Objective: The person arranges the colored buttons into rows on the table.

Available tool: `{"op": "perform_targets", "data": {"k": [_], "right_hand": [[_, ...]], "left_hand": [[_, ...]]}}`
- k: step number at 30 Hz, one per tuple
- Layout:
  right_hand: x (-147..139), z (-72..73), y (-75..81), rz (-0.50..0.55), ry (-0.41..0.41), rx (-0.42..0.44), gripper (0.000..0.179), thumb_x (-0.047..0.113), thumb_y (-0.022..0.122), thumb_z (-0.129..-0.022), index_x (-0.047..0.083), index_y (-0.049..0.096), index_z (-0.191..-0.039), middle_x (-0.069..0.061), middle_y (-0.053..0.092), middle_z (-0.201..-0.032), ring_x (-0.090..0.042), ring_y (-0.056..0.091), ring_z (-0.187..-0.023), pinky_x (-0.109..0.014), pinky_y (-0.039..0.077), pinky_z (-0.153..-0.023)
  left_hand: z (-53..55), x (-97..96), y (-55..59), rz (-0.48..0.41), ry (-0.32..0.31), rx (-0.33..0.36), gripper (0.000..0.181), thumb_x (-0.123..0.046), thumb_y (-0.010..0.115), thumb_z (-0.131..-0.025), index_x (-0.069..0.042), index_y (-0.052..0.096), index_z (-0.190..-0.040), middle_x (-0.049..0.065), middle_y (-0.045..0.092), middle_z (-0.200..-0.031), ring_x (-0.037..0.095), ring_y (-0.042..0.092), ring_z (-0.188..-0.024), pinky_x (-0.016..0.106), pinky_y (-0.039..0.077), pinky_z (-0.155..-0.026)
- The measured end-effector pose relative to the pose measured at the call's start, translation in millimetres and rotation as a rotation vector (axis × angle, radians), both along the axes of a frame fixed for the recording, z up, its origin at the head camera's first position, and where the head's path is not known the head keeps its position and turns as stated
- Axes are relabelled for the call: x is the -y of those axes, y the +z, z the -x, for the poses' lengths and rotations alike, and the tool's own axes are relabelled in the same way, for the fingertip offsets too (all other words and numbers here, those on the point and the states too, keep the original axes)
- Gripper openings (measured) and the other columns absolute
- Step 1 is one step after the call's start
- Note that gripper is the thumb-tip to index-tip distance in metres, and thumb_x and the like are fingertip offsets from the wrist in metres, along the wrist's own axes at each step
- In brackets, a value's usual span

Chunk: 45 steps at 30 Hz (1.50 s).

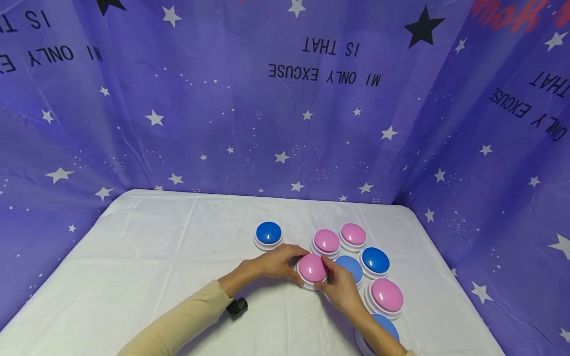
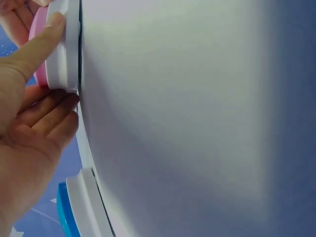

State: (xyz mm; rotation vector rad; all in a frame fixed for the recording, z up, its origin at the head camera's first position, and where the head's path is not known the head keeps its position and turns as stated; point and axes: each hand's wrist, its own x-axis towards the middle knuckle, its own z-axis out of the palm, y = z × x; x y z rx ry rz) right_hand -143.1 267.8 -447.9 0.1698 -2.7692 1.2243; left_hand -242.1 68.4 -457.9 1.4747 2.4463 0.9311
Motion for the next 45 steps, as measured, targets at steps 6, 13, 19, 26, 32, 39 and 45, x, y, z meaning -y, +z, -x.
{"op": "perform_targets", "data": {"k": [6,13,19,26,32,39,45], "right_hand": [[-1.5,-0.2,-6.0,0.192,-0.005,0.048,0.067,-0.013,0.077,-0.076,-0.009,0.052,-0.138,-0.028,0.056,-0.134,-0.04,0.05,-0.128,-0.04,0.043,-0.1],[-6.3,3.0,-6.4,0.355,0.055,0.031,0.072,-0.006,0.078,-0.079,-0.005,0.046,-0.144,-0.025,0.047,-0.145,-0.036,0.039,-0.137,-0.025,0.038,-0.102],[-8.1,9.5,-1.9,0.437,0.124,0.006,0.075,-0.003,0.076,-0.083,-0.006,0.038,-0.147,-0.025,0.037,-0.152,-0.036,0.027,-0.142,-0.018,0.031,-0.104],[-4.0,12.3,0.2,0.45,0.056,0.069,0.073,0.003,0.079,-0.083,-0.003,0.043,-0.147,-0.022,0.043,-0.149,-0.032,0.037,-0.138,-0.022,0.037,-0.101],[2.5,19.9,3.2,0.46,0.081,0.047,0.071,0.006,0.078,-0.084,-0.001,0.044,-0.146,-0.02,0.045,-0.148,-0.031,0.039,-0.137,-0.023,0.038,-0.1],[17.6,33.8,10.9,0.47,0.146,0.036,0.069,0.003,0.076,-0.086,-0.003,0.044,-0.146,-0.023,0.047,-0.146,-0.033,0.04,-0.136,-0.027,0.039,-0.102],[36.9,47.2,13.5,0.513,0.215,0.04,0.068,0.0,0.074,-0.086,-0.005,0.043,-0.146,-0.022,0.045,-0.147,-0.034,0.038,-0.138,-0.027,0.038,-0.104]], "left_hand": [[-1.9,4.7,1.0,-0.065,-0.015,-0.006,0.06,-0.02,0.088,-0.075,-0.005,0.064,-0.128,0.001,0.068,-0.117,0.007,0.059,-0.109,0.018,0.041,-0.098],[-4.1,9.3,5.1,-0.166,-0.012,-0.004,0.059,-0.02,0.087,-0.077,-0.005,0.063,-0.129,0.003,0.066,-0.121,0.01,0.058,-0.114,0.019,0.042,-0.099],[-4.0,12.3,9.2,-0.235,0.022,-0.011,0.063,-0.02,0.087,-0.078,-0.004,0.06,-0.132,0.007,0.063,-0.127,0.013,0.056,-0.121,0.019,0.04,-0.102],[-4.8,21.2,15.3,-0.237,0.059,-0.03,0.064,-0.022,0.086,-0.079,-0.003,0.059,-0.134,0.007,0.063,-0.13,0.016,0.055,-0.123,0.024,0.04,-0.105],[-4.9,32.2,21.2,-0.298,0.078,0.001,0.063,-0.019,0.086,-0.078,-0.003,0.06,-0.133,0.006,0.063,-0.129,0.015,0.056,-0.121,0.025,0.042,-0.103],[-2.2,50.0,30.9,-0.301,0.158,0.027,0.063,-0.021,0.087,-0.078,-0.006,0.061,-0.133,0.004,0.063,-0.128,0.014,0.056,-0.12,0.027,0.043,-0.102],[0.7,70.5,34.9,-0.302,0.211,0.024,0.064,-0.023,0.087,-0.077,-0.005,0.061,-0.133,0.005,0.064,-0.127,0.016,0.057,-0.118,0.032,0.044,-0.102]]}}
